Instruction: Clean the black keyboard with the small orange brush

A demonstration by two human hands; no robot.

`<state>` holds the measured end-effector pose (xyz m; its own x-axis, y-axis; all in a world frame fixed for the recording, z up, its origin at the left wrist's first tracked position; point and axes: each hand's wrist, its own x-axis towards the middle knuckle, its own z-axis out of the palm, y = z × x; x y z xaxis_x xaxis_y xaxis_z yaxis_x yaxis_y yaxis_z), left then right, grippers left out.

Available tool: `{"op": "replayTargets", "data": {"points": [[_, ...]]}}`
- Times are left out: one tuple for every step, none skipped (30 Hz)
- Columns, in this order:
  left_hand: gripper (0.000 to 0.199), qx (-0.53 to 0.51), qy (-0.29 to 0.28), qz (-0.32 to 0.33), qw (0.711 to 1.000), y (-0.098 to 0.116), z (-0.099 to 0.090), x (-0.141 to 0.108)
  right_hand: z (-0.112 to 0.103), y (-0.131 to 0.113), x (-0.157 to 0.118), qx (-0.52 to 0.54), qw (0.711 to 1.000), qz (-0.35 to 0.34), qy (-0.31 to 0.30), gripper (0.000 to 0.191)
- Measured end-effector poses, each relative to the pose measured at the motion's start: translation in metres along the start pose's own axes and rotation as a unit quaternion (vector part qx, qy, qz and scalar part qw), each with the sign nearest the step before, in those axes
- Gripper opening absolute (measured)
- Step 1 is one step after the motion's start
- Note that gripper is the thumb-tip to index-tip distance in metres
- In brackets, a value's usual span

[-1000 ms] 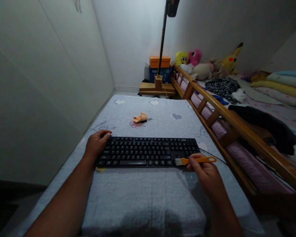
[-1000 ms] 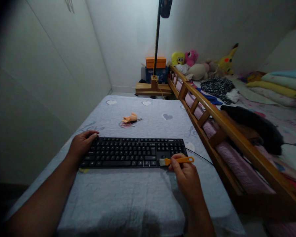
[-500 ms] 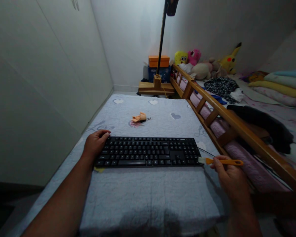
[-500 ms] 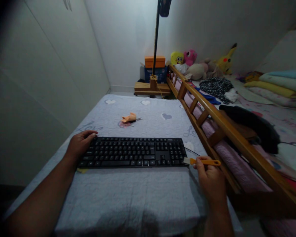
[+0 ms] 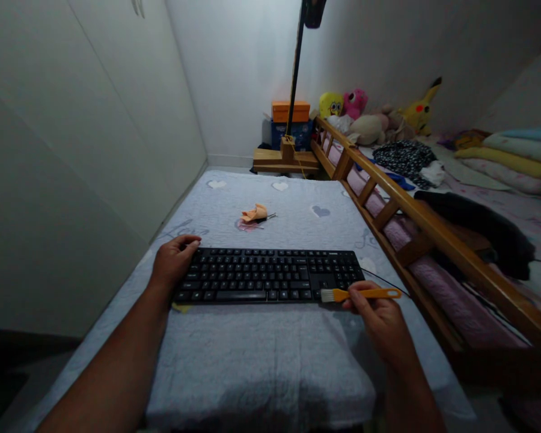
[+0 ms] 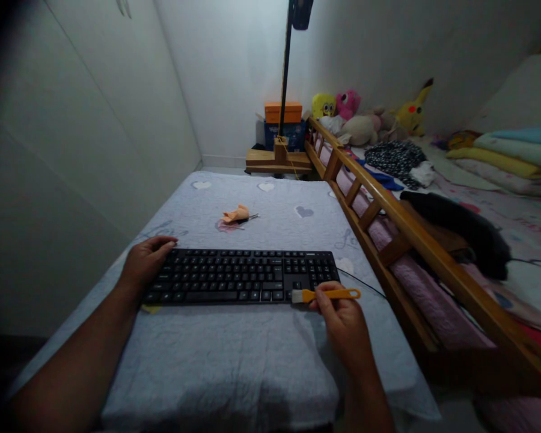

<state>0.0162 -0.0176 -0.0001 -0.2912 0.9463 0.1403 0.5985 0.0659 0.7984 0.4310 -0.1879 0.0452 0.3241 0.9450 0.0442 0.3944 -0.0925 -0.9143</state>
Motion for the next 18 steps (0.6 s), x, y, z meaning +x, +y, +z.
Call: {"op": "replayTargets", "data": {"points": [[0.042,0.003,0.0,-0.003,1.0,0.001,0.0,-0.001,0.006,-0.001,0.0,0.004,1.0,0.002,-0.016,0.035],[0.043,0.006,0.0,-0.005,1.0,0.002,-0.001,-0.001,0.01,-0.002,0.0,0.002,1.0,0.003,-0.027,0.035],[0.044,0.009,0.0,-0.006,1.0,0.003,-0.001,-0.002,0.013,-0.002,0.001,-0.005,1.0,0.003,-0.03,0.035],[0.045,0.011,0.001,-0.007,1.0,0.004,-0.002,-0.003,0.013,-0.001,0.002,-0.017,0.999,0.002,-0.029,0.035],[0.045,0.013,0.002,-0.006,1.0,0.006,-0.002,-0.003,0.012,0.0,0.003,-0.033,0.999,-0.002,-0.025,0.035],[0.045,0.015,0.003,-0.004,1.0,0.006,-0.002,-0.004,0.01,0.001,0.004,-0.052,0.998,-0.006,-0.019,0.035],[0.044,0.018,0.002,-0.004,1.0,0.007,-0.002,-0.004,0.006,0.002,0.005,-0.072,0.997,-0.011,-0.008,0.036],[0.044,0.02,0.001,-0.003,1.0,0.007,-0.002,-0.004,0.002,0.003,0.006,-0.094,0.995,-0.016,0.006,0.036],[0.044,0.021,-0.001,-0.003,1.0,0.007,-0.002,-0.003,-0.003,0.004,0.006,-0.117,0.993,-0.02,0.024,0.037],[0.045,0.023,-0.002,-0.004,1.0,0.007,-0.002,-0.003,-0.008,0.004,0.006,-0.14,0.989,-0.024,0.047,0.037],[0.045,0.024,-0.004,-0.004,1.0,0.006,-0.002,-0.003,-0.012,0.004,0.006,-0.16,0.984,-0.027,0.071,0.036],[0.045,0.026,-0.004,-0.004,1.0,0.005,-0.002,-0.002,-0.016,0.004,0.006,-0.176,0.979,-0.029,0.096,0.036],[0.044,0.028,-0.004,-0.002,1.0,0.004,-0.002,-0.002,-0.018,0.003,0.006,-0.186,0.975,-0.031,0.117,0.035],[0.044,0.03,-0.004,0.001,1.0,0.004,-0.002,-0.002,-0.018,0.002,0.005,-0.187,0.973,-0.031,0.135,0.034],[0.043,0.032,-0.005,0.004,0.999,0.003,-0.002,-0.001,-0.017,0.0,0.004,-0.179,0.972,-0.031,0.147,0.034],[0.044,0.035,-0.006,0.005,0.999,0.003,-0.002,-0.001,-0.013,-0.001,0.004,-0.162,0.974,-0.033,0.152,0.033],[0.044,0.036,-0.008,0.005,0.999,0.003,-0.002,-0.002,-0.009,-0.003,0.003,-0.139,0.978,-0.035,0.149,0.032],[0.045,0.036,-0.012,0.002,0.999,0.003,-0.002,-0.002,-0.003,-0.004,0.003,-0.112,0.983,-0.041,0.137,0.031]]}}
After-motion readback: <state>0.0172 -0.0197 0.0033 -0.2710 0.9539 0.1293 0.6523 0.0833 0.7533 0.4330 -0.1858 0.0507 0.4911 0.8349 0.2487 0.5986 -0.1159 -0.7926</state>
